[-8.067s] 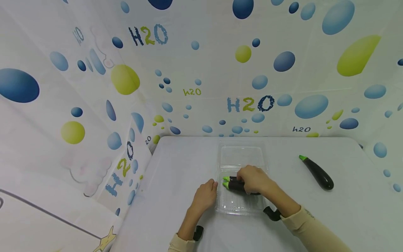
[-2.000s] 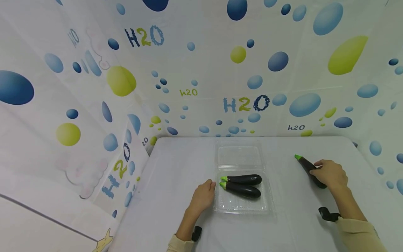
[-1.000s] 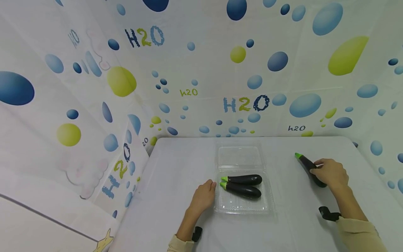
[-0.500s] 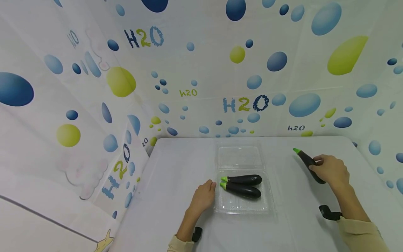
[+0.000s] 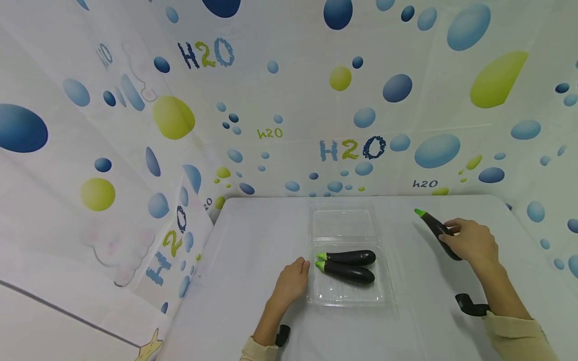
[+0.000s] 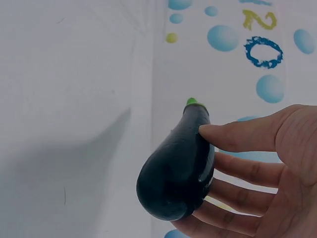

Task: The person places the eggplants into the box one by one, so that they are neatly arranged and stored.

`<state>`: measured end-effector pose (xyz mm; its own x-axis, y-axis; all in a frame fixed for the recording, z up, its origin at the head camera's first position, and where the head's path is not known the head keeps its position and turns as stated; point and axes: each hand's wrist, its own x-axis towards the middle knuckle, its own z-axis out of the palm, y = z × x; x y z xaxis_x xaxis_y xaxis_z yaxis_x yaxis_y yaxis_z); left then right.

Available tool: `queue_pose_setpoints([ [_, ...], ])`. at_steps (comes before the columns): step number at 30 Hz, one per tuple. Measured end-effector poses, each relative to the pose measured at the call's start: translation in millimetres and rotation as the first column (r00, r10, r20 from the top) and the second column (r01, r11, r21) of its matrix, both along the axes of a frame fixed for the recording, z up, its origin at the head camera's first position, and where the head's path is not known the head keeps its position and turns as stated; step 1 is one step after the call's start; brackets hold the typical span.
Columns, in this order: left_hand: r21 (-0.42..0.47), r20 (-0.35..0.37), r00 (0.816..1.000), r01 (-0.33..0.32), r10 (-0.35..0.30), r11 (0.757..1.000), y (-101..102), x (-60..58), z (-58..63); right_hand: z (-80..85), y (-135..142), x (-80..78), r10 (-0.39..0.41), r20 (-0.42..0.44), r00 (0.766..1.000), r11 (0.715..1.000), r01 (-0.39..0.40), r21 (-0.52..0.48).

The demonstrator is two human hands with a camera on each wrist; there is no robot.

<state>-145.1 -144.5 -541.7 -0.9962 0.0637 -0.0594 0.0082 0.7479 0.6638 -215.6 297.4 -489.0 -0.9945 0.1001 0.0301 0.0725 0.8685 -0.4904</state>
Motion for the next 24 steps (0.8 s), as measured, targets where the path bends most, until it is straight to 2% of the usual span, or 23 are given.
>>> queue_pose_setpoints([
  [24, 0.003, -0.003, 1.000, -0.004, 0.004, 1.000, 1.3, -0.7, -0.2, 15.9, -9.8, 1.9, 0.040, -0.057, 0.998, 0.999, -0.041, -0.014],
])
